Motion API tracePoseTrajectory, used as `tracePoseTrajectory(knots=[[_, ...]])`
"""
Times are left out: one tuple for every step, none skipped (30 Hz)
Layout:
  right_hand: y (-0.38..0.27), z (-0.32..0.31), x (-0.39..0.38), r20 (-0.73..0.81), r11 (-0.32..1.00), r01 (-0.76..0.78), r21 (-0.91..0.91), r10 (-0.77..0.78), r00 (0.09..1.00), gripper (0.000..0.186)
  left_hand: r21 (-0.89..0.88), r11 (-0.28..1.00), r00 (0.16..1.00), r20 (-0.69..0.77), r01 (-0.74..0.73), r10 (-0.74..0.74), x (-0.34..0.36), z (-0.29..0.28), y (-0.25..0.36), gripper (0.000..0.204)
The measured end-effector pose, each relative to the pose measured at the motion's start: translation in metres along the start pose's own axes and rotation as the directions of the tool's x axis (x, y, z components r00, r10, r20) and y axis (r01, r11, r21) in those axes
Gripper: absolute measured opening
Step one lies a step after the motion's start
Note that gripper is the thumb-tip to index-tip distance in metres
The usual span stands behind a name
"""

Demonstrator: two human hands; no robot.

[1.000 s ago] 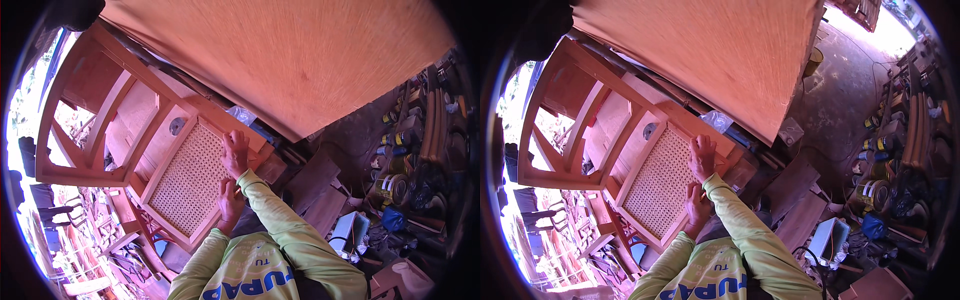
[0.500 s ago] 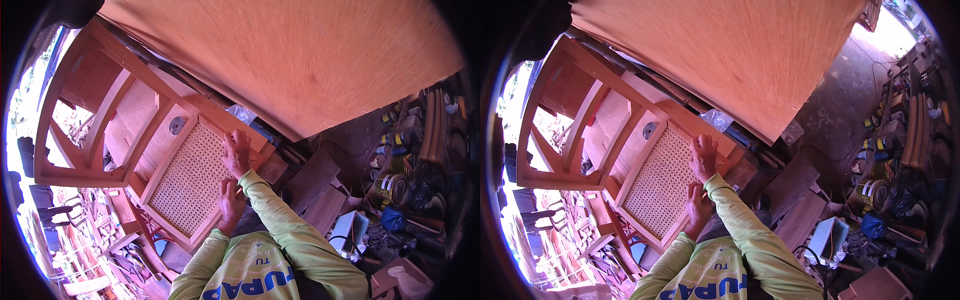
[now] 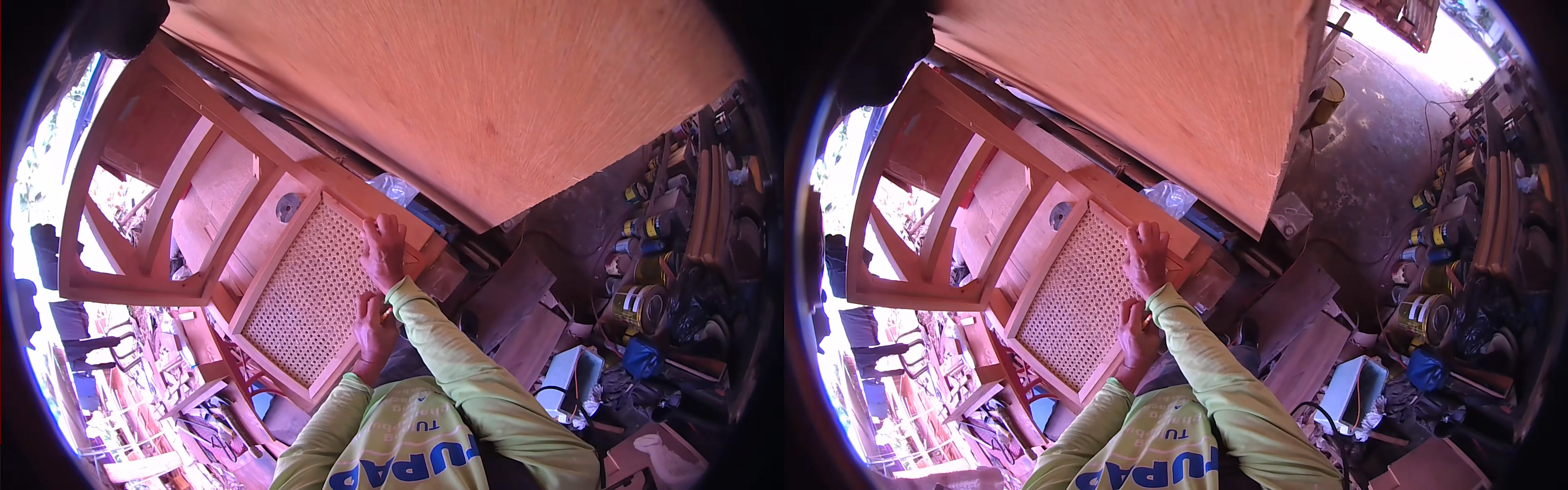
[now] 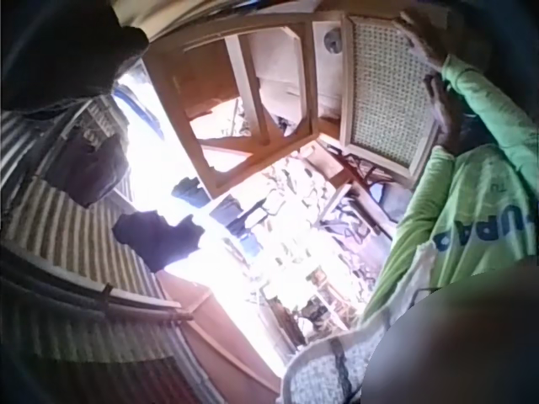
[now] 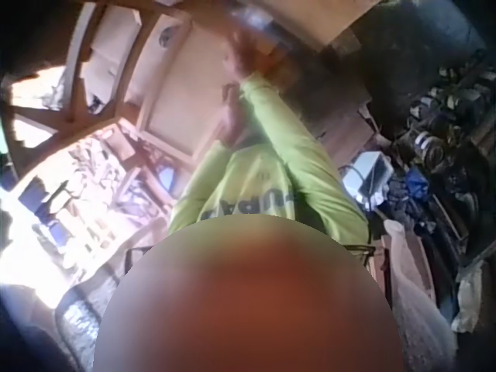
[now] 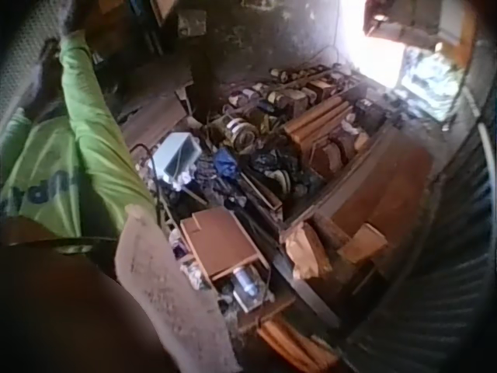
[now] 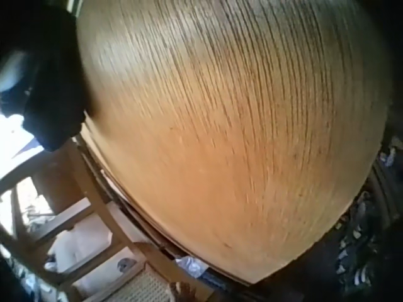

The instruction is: Repairing and assembling parts of a wooden chair frame on a workbench.

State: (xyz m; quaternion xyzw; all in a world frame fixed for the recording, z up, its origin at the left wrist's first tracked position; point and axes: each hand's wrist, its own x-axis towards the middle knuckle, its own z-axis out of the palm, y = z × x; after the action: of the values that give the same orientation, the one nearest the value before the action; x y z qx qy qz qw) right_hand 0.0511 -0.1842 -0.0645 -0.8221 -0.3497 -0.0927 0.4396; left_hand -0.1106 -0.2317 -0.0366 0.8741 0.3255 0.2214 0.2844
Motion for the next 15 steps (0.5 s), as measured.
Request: tracePoseTrajectory(knots=[[-0.0002,0.0001,0.0001,-0.008,1.000,-0.005,0.010,0.005,1.000,0.045,0.001,1.000,1.000,0.000,0.000,0.000,-0.0002,0.0000,-0.0002,0.030],[0.0003,0.0003,0.0009,-0.008,1.000,-0.005,0.010,0.005,1.000,0.045,-0.002,1.000,1.000,0.001,0.003,-0.003,-0.0003,0.0002,-0.0003,0.030],[0.0011,-0.0001,0.0007,-0.008,1.000,-0.003,0.022,0.004,1.000,0.045,-0.005,1.000,1.000,0.003,0.009,-0.009,-0.0011,0.0000,0.0007,0.031],[0.0020,-0.0003,0.0006,-0.008,0.999,-0.002,0.034,0.002,1.000,0.044,-0.005,1.000,1.000,0.003,0.011,-0.011,-0.0010,0.0001,0.0014,0.031],[0.0028,-0.0005,0.0007,-0.005,0.999,-0.002,0.034,0.002,1.000,0.044,-0.005,1.000,1.000,-0.002,0.001,-0.001,0.0000,0.0006,0.0018,0.032],[0.0015,-0.0016,0.0018,-0.002,0.999,-0.009,0.034,0.009,1.000,0.033,-0.003,1.000,1.000,-0.008,-0.008,0.008,0.0007,0.0002,0.0018,0.033],[0.0004,-0.0028,0.0032,0.001,0.999,-0.016,0.034,0.016,1.000,0.022,-0.003,1.000,1.000,-0.009,-0.004,0.004,0.0008,0.0004,0.0016,0.033],[-0.0002,-0.0041,0.0049,0.005,0.999,-0.015,0.034,0.015,1.000,0.022,-0.016,1.000,1.000,0.003,0.013,-0.013,0.0010,0.0008,0.0013,0.033],[-0.0004,-0.0046,0.0052,0.007,1.000,-0.022,0.018,0.022,1.000,0.022,-0.027,0.999,0.999,0.015,0.031,-0.031,0.0003,0.0008,0.0014,0.033],[-0.0003,-0.0053,0.0056,0.009,1.000,-0.028,0.000,0.028,1.000,0.022,-0.027,0.999,0.999,0.014,0.036,-0.035,-0.0003,0.0017,-0.0001,0.033],[0.0002,-0.0063,0.0061,0.013,1.000,-0.026,-0.001,0.026,1.000,0.022,-0.017,1.000,1.000,0.014,0.015,-0.015,-0.0008,0.0034,-0.0024,0.036],[0.0003,-0.0067,0.0061,0.010,1.000,-0.026,0.000,0.026,1.000,0.022,-0.007,1.000,1.000,0.015,-0.006,0.006,-0.0005,0.0032,-0.0029,0.040],[0.0007,-0.0072,0.0062,0.007,1.000,-0.026,0.000,0.026,1.000,0.022,-0.009,1.000,1.000,0.015,-0.003,0.003,-0.0008,0.0032,-0.0029,0.040],[0.0011,-0.0078,0.0062,0.010,1.000,-0.025,-0.002,0.025,1.000,0.022,-0.008,1.000,1.000,0.020,-0.003,0.003,-0.0011,0.0033,-0.0029,0.040],[0.0004,-0.0081,0.0061,0.005,1.000,-0.024,0.004,0.024,1.000,0.022,-0.007,1.000,1.000,0.024,0.000,0.000,-0.0013,0.0028,-0.0028,0.040]])
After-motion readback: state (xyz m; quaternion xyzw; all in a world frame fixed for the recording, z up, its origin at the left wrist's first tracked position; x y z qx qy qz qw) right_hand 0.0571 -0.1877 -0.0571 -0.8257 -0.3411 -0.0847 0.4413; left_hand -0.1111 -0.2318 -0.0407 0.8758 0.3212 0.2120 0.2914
